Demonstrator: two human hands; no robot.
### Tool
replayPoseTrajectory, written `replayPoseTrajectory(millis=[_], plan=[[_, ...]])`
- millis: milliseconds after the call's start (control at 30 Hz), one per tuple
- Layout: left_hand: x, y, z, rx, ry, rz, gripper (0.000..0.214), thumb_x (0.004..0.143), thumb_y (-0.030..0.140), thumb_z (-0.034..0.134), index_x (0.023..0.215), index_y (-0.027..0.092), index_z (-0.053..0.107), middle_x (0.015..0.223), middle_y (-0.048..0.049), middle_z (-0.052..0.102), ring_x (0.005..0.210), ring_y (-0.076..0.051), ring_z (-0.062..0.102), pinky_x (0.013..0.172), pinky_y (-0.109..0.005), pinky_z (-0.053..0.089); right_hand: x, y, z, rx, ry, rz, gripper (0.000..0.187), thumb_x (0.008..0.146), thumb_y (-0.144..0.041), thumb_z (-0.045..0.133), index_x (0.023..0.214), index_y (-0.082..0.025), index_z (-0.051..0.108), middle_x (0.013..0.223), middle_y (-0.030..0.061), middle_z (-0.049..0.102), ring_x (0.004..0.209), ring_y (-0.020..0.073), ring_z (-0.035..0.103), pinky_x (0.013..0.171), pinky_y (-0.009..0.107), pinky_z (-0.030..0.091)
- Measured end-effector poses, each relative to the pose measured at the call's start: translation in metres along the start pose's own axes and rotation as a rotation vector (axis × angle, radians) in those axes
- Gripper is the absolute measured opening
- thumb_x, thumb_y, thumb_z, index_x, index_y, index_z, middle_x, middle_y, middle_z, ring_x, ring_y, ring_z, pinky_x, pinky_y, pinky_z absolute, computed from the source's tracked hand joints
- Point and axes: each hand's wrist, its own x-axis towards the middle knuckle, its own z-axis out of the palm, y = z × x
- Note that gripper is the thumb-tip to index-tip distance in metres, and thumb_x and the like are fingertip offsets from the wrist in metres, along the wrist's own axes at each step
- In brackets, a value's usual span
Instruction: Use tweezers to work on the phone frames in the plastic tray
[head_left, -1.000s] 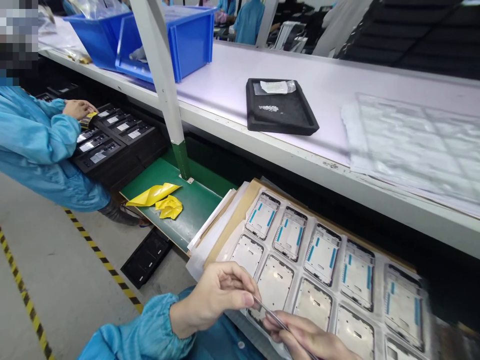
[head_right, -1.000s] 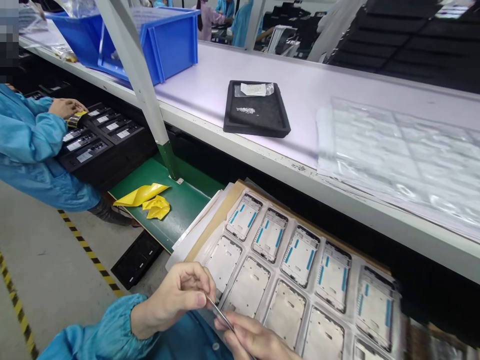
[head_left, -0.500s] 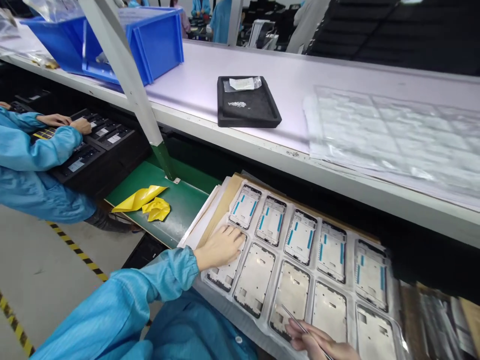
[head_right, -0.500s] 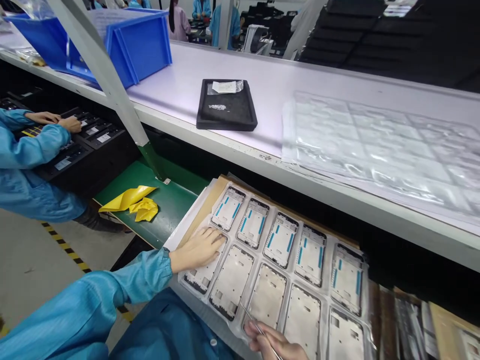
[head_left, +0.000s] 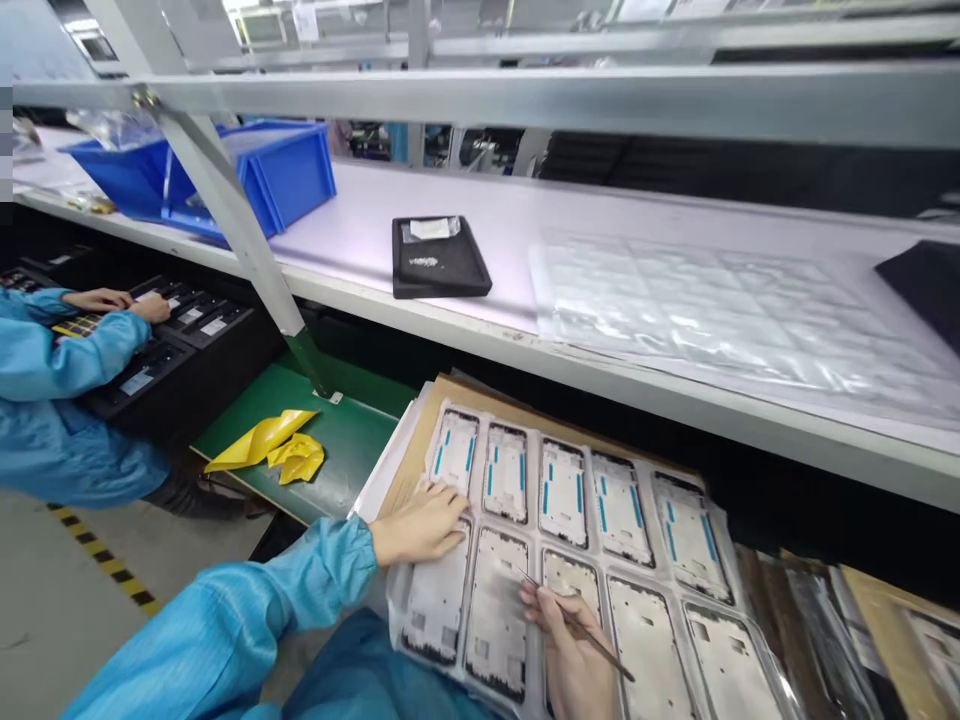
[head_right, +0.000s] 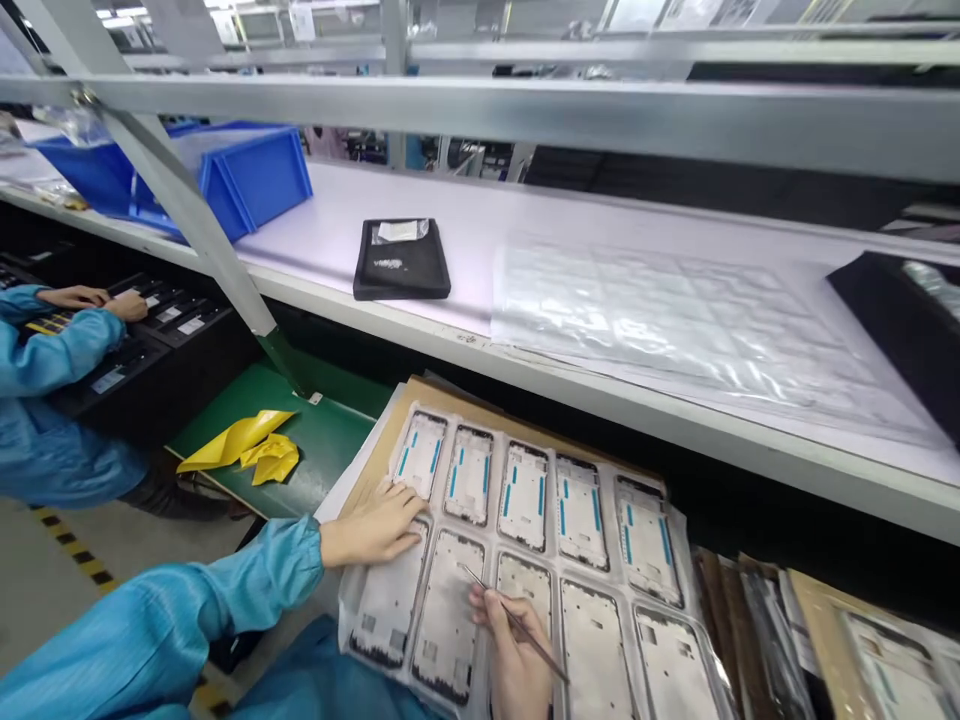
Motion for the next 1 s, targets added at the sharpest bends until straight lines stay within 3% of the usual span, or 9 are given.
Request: replayPoseTrajectory(millis=[100, 200, 367, 433, 533, 633, 700, 867, 1000], plan=[[-0.008, -0.003, -0.001, -0.355, 0.081, 0.056, 0.03, 0.094, 0.011, 0.051, 0.123, 0.004, 0.053, 0.117, -0.0146, 0.059, 0.109, -0.021, 0.056, 0.1, -0.035, 0.045, 0.008, -0.008, 0.007, 0.065, 0.015, -0.009, 0.046, 0.036, -0.025, 0.093, 0.072, -0.01, 0.068, 0.091, 0.0141, 0.066, 0.088, 0.0321, 0.065, 0.079, 0.044, 0.058], [-0.02, -0.001, -0.018, -0.564, 0.131, 0.111, 0.036, 0.095, 0.016, 0.054, 0.129, 0.003, 0.054, 0.11, -0.0124, 0.066, 0.102, -0.017, 0.064, 0.094, -0.029, 0.05, 0.008, -0.011, 0.009, 0.104, 0.013, -0.024, 0.044, 0.038, -0.025, 0.093, 0.071, -0.01, 0.068, 0.087, 0.0127, 0.066, 0.083, 0.0286, 0.065, 0.08, 0.041, 0.058], [-0.048, 0.032, -0.056, -0.392, 0.515, 0.324, 0.024, 0.098, 0.017, 0.058, 0.12, 0.01, 0.064, 0.11, -0.0054, 0.07, 0.102, -0.011, 0.067, 0.09, -0.017, 0.051, 0.008, -0.012, 0.009, 0.13, -0.012, 0.011, 0.046, 0.034, -0.02, 0.094, 0.072, -0.009, 0.071, 0.092, 0.0125, 0.068, 0.084, 0.0281, 0.066, 0.077, 0.036, 0.059], [-0.06, 0.042, -0.042, -0.294, 0.51, 0.485, 0.024, 0.098, 0.01, 0.052, 0.118, 0.002, 0.063, 0.116, -0.0116, 0.068, 0.109, -0.016, 0.066, 0.1, -0.02, 0.049, 0.008, -0.016, 0.011, 0.143, -0.004, 0.03, 0.044, 0.04, -0.027, 0.096, 0.07, -0.008, 0.07, 0.093, 0.0133, 0.069, 0.082, 0.0258, 0.067, 0.073, 0.033, 0.059], [-0.079, 0.038, 0.015, -0.223, 0.46, 0.589, 0.029, 0.092, 0.001, 0.042, 0.113, 0.004, 0.061, 0.118, -0.0119, 0.067, 0.114, -0.021, 0.063, 0.111, -0.029, 0.044, 0.007, -0.025, 0.016, 0.169, 0.034, 0.079, 0.043, 0.049, -0.035, 0.095, 0.068, -0.008, 0.068, 0.089, 0.0145, 0.069, 0.082, 0.0231, 0.068, 0.072, 0.028, 0.058], [-0.099, 0.028, 0.069, -0.237, 0.415, 0.506, 0.027, 0.097, 0.005, 0.035, 0.11, 0.009, 0.058, 0.107, -0.0089, 0.069, 0.109, -0.02, 0.065, 0.104, -0.028, 0.048, 0.003, -0.035, 0.022, 0.167, 0.101, 0.142, 0.05, 0.038, -0.036, 0.097, 0.065, -0.007, 0.067, 0.085, 0.0171, 0.069, 0.081, 0.0236, 0.069, 0.071, 0.024, 0.057], [-0.107, 0.024, 0.081, -0.292, 0.355, 0.45, 0.028, 0.094, 0.003, 0.034, 0.11, 0.01, 0.057, 0.098, -0.0079, 0.068, 0.092, -0.018, 0.067, 0.085, -0.026, 0.053, 0.002, -0.041, 0.024, 0.137, 0.119, 0.172, 0.052, 0.034, -0.036, 0.098, 0.064, -0.007, 0.065, 0.085, 0.0184, 0.069, 0.08, 0.0234, 0.069, 0.069, 0.023, 0.056], [-0.084, 0.005, 0.057, -0.212, 0.734, 0.156, 0.02, 0.098, 0.007, 0.046, 0.116, 0.01, 0.054, 0.117, -0.0107, 0.064, 0.113, -0.019, 0.059, 0.1, -0.032, 0.049, 0.012, -0.052, 0.034, -0.088, -0.04, 0.018, 0.049, 0.051, -0.043, 0.094, 0.069, -0.008, 0.065, 0.081, 0.0176, 0.067, 0.088, 0.0272, 0.07, 0.074, 0.03, 0.058], [-0.05, -0.016, 0.059, -0.02, 0.654, -0.134, 0.043, 0.094, 0.024, 0.059, 0.133, 0.006, 0.052, 0.147, -0.0207, 0.041, 0.138, -0.032, 0.037, 0.116, -0.05, 0.036, 0.033, -0.056, 0.07, -0.351, -0.327, -0.162, 0.042, 0.068, -0.047, 0.086, 0.076, -0.008, 0.07, 0.094, 0.0187, 0.069, 0.089, 0.0276, 0.07, 0.08, 0.036, 0.06]])
